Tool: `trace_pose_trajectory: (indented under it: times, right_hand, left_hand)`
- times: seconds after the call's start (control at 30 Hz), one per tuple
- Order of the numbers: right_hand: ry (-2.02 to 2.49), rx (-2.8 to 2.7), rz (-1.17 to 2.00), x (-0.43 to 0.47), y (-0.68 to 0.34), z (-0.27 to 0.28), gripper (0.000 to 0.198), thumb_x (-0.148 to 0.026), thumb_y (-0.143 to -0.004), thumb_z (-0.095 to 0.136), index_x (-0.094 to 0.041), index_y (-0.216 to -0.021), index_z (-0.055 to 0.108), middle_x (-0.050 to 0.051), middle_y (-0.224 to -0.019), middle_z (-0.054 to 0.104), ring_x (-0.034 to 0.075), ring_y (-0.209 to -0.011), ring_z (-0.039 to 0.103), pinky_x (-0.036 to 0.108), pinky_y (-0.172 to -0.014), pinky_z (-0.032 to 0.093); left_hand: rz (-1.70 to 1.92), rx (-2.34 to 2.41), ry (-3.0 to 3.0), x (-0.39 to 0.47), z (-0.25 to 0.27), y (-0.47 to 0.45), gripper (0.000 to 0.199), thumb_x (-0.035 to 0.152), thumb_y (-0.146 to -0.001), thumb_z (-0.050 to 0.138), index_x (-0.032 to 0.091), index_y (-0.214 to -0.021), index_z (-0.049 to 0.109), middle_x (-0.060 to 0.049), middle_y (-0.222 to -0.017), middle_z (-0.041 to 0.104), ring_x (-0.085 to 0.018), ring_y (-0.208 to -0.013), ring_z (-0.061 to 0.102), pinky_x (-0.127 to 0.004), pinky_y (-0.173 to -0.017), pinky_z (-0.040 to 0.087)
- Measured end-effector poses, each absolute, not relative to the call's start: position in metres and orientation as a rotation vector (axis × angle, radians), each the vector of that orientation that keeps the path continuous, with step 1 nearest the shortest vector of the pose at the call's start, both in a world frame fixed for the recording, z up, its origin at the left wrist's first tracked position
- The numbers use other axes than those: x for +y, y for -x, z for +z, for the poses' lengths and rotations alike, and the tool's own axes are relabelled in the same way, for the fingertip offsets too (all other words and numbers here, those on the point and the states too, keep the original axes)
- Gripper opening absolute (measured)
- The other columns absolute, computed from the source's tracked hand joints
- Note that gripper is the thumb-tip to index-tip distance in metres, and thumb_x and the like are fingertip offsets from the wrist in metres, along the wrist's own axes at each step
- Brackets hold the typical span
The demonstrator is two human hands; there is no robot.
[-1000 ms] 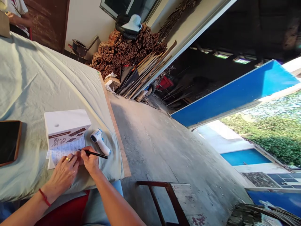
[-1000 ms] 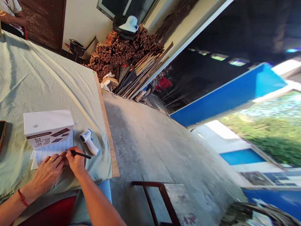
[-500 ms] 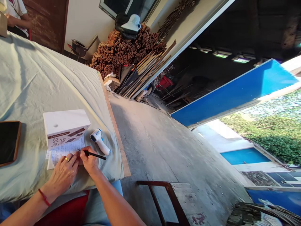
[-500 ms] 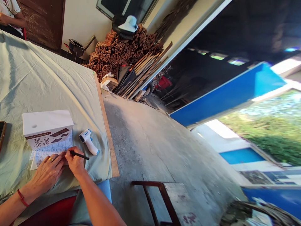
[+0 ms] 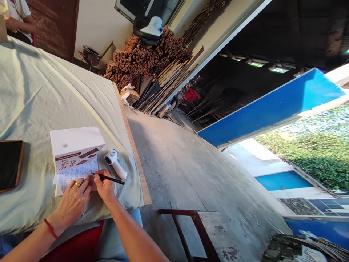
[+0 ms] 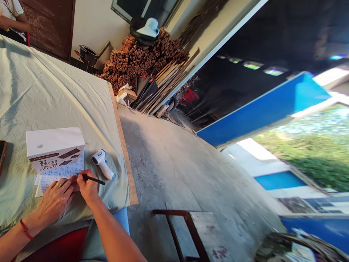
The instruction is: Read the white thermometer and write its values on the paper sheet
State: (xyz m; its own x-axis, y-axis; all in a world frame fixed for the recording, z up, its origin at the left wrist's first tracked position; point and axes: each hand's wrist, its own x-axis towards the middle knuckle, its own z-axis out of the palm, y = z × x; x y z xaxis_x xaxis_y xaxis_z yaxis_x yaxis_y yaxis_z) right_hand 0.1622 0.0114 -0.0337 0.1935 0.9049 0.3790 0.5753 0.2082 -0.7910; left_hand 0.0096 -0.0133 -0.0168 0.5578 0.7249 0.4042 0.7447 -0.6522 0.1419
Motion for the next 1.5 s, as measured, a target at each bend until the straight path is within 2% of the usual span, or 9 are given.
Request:
trace_pose_trajectory:
  times: [0.7, 0.9, 1.5]
  right_hand:
    - [1.459, -1.557, 0.412, 0.0103, -0.1628, -0.0300, 0.016, -0.027, -0.083, 0.051, -0.020, -0.079, 0.065, 0.004, -0.070, 0.068, 0.018, -0.064, 0.064, 0.029, -0.063, 0.055]
    - [1.434, -1.546, 0.385, 0.0104, -0.1625, -0.0306, 0.016, -0.026, -0.084, 0.051, -0.019, -0.078, 0.063, 0.004, -0.069, 0.068, 0.017, -0.063, 0.064, 0.028, -0.062, 0.054]
    - [1.440, -1.551, 0.378, 0.0108, -0.1622, -0.0320, 0.014, -0.025, -0.084, 0.052, -0.020, -0.078, 0.063, 0.002, -0.069, 0.067, 0.017, -0.062, 0.063, 0.027, -0.061, 0.054]
  left_hand:
    - [-0.659, -1.246, 2.716, -0.0125, -0.0153, -0.0084, 0.029, 0.014, -0.091, 0.044, 0.017, -0.107, 0.068, -0.011, -0.120, 0.068, -0.026, -0.099, 0.060, -0.041, -0.081, 0.046]
    - [-0.666, -1.205, 2.670, -0.0125, -0.0162, -0.0087, 0.026, 0.015, -0.091, 0.045, 0.014, -0.102, 0.069, -0.012, -0.117, 0.069, -0.027, -0.098, 0.060, -0.041, -0.079, 0.047]
    - [-0.681, -1.200, 2.666, -0.0119, -0.0156, -0.0083, 0.023, 0.015, -0.091, 0.046, 0.016, -0.098, 0.068, -0.011, -0.114, 0.069, -0.025, -0.096, 0.060, -0.040, -0.079, 0.045]
